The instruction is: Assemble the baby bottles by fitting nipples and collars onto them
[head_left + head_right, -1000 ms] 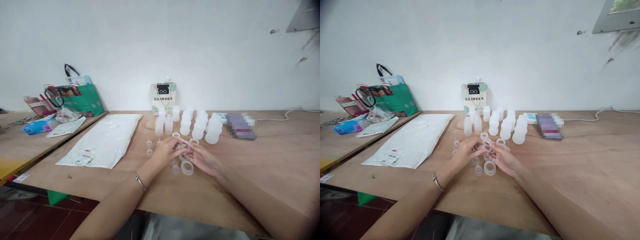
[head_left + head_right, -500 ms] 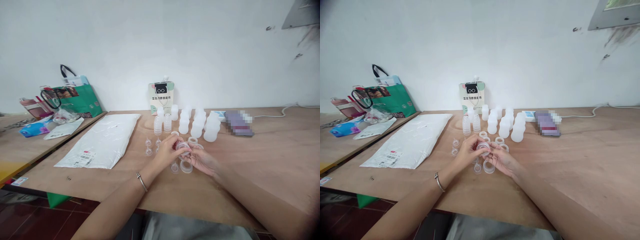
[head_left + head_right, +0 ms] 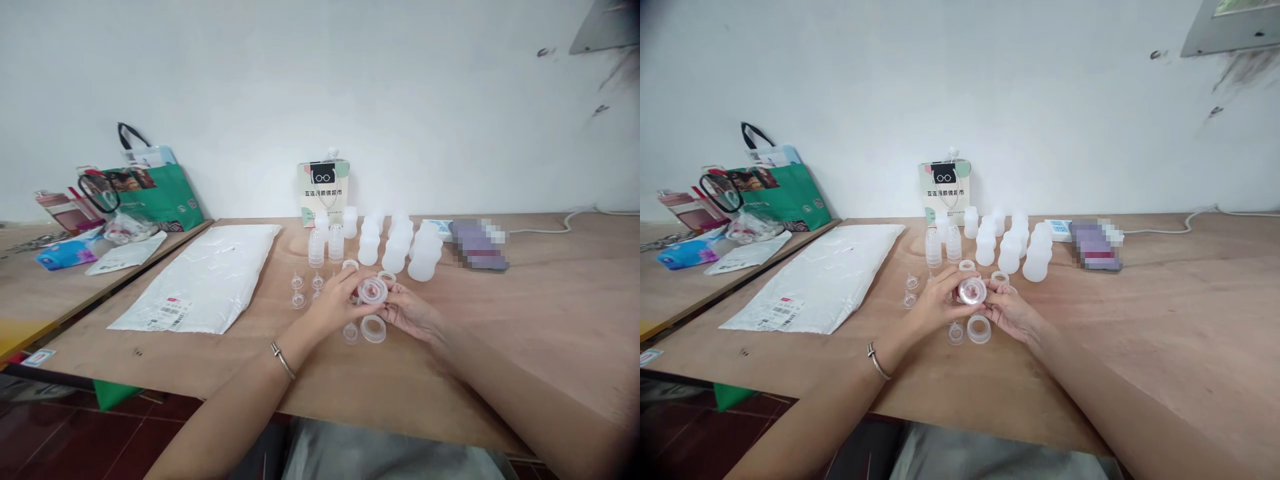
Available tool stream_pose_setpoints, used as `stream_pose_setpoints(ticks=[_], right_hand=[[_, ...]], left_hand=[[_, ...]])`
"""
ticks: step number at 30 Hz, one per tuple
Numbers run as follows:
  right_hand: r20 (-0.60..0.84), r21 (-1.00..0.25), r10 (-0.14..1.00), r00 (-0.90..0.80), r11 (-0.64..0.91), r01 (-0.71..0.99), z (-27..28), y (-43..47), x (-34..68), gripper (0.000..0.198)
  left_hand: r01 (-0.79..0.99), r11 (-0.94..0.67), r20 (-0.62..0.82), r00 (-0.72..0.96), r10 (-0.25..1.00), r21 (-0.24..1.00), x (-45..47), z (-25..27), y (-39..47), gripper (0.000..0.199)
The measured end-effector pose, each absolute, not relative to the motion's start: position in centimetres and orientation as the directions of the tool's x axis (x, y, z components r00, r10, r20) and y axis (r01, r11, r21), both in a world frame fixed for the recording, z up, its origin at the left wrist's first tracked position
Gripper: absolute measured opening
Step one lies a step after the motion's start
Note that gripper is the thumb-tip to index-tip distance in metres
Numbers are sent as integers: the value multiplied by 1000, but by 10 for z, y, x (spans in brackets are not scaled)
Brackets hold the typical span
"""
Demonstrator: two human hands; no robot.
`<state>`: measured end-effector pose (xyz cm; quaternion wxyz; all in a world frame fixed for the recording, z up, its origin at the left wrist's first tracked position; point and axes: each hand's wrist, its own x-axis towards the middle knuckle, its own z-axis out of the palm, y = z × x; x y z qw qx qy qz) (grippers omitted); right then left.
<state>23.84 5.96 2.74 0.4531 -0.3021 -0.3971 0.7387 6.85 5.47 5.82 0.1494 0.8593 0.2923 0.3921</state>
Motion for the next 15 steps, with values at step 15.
stream_pose_setpoints(ticks=[15], right_hand=[[13,-876,900,-435,-200,-439,28,57,237,19]], left_hand=[[406,-806,696,419,584,431,69,62,50,34]])
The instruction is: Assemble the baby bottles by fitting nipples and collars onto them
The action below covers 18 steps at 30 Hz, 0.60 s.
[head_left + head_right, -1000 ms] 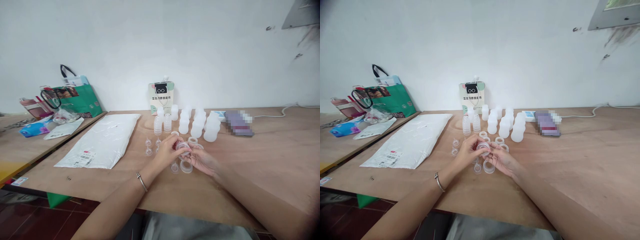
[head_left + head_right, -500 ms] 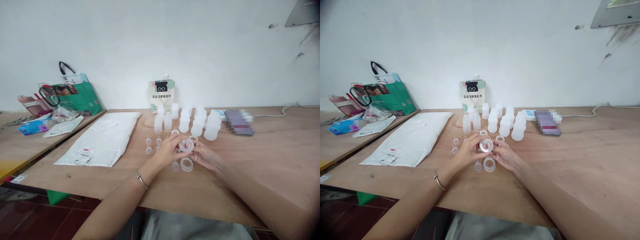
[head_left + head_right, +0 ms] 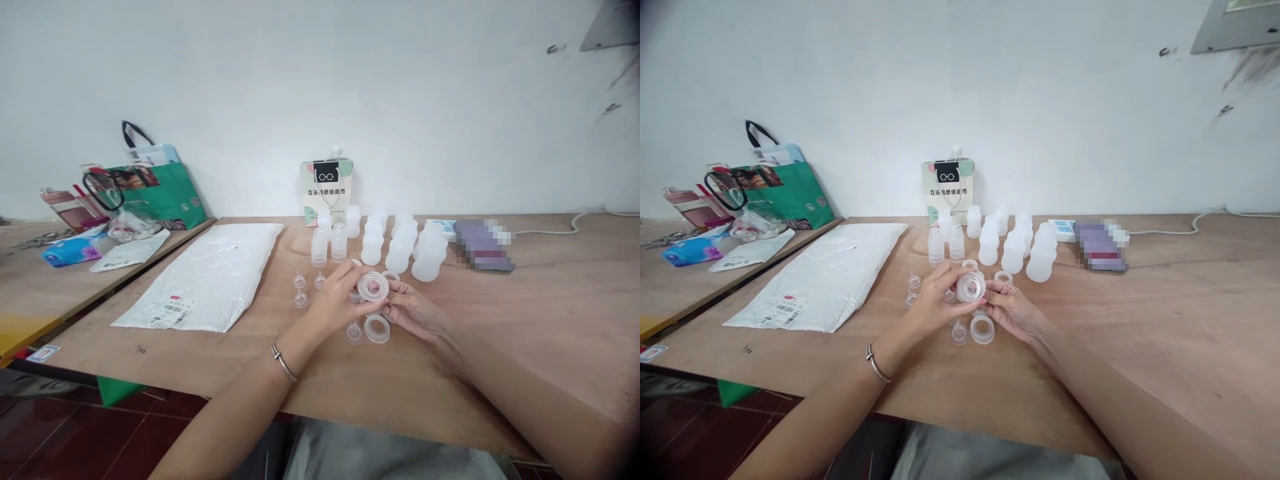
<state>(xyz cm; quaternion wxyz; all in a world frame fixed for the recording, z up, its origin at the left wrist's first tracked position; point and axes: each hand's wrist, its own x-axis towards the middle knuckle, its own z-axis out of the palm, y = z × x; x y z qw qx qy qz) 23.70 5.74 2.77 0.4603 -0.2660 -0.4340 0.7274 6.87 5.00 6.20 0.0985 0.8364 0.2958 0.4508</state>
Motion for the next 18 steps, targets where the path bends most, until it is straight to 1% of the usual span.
stream_pose_setpoints(ticks=[3,7,12,14,18], right_hand=[[-6,-897,908,-418,-190,-400,27,57,237,16],[-15,-907,904,-427,-193,-375,27,57,237,16],[-12,-901,905,-426,-195,-388,26,56,235,19],[-6,-897,913,-408,-185,-402,25,55,234,23],[-10,-899,923,-386,-178,-401,24,55,235,26]], left_hand=[[413,-816,697,439,567,403,72,60,47,37],[427,-814,688,450,570,394,75,57,44,38],[449,-800,684,437,585,398,74,58,43,31],[470,-791,696,410,589,393,74,59,43,26],[491,-790,731,373,571,367,75,59,42,24]])
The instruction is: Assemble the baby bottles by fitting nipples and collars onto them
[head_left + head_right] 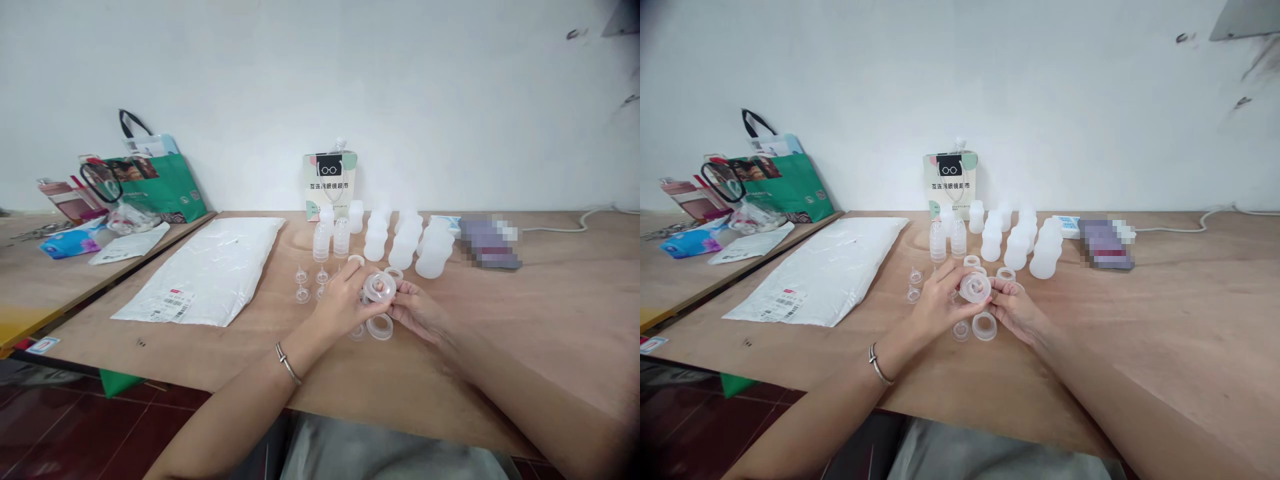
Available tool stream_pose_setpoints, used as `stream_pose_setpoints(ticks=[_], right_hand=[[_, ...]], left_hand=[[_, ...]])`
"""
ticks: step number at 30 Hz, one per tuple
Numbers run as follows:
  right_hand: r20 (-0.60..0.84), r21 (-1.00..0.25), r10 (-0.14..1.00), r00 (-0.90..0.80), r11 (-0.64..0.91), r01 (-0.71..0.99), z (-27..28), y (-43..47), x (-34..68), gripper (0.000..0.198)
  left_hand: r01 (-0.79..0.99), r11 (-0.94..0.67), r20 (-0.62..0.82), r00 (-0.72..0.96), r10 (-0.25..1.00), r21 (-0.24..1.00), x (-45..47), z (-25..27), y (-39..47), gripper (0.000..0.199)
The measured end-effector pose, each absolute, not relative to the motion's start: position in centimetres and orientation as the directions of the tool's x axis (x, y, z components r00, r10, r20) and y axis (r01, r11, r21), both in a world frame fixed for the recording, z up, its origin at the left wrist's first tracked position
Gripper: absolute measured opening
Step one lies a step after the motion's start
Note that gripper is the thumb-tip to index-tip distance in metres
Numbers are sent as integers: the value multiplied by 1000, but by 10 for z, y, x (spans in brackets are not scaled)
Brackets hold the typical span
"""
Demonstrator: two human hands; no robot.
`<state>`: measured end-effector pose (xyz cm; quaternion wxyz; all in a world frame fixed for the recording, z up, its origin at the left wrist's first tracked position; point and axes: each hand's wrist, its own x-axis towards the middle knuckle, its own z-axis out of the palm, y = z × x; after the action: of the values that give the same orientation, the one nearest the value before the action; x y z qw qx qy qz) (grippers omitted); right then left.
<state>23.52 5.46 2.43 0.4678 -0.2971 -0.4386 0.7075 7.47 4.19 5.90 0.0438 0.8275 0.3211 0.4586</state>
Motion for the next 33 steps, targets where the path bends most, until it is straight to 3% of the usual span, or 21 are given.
stream_pose_setpoints(ticks=[14,21,26,29,33], right_hand=[[-12,-931,913,-407,-158,-328,29,52,236,14],[5,-910,906,-423,-172,-378,23,57,239,19],[-73,-893,939,-337,-212,-397,25,55,238,22],[7,-959,955,-295,-77,-273,29,51,234,30],[153,-987,969,-195,140,-78,31,49,231,23]], left_hand=[[439,-842,712,478,514,313,73,58,36,31],[493,-790,698,417,583,365,73,57,43,29],[554,-720,609,418,674,417,72,53,49,32],[559,-695,543,445,712,453,70,51,50,33],[472,-729,530,501,684,496,70,55,47,41]])
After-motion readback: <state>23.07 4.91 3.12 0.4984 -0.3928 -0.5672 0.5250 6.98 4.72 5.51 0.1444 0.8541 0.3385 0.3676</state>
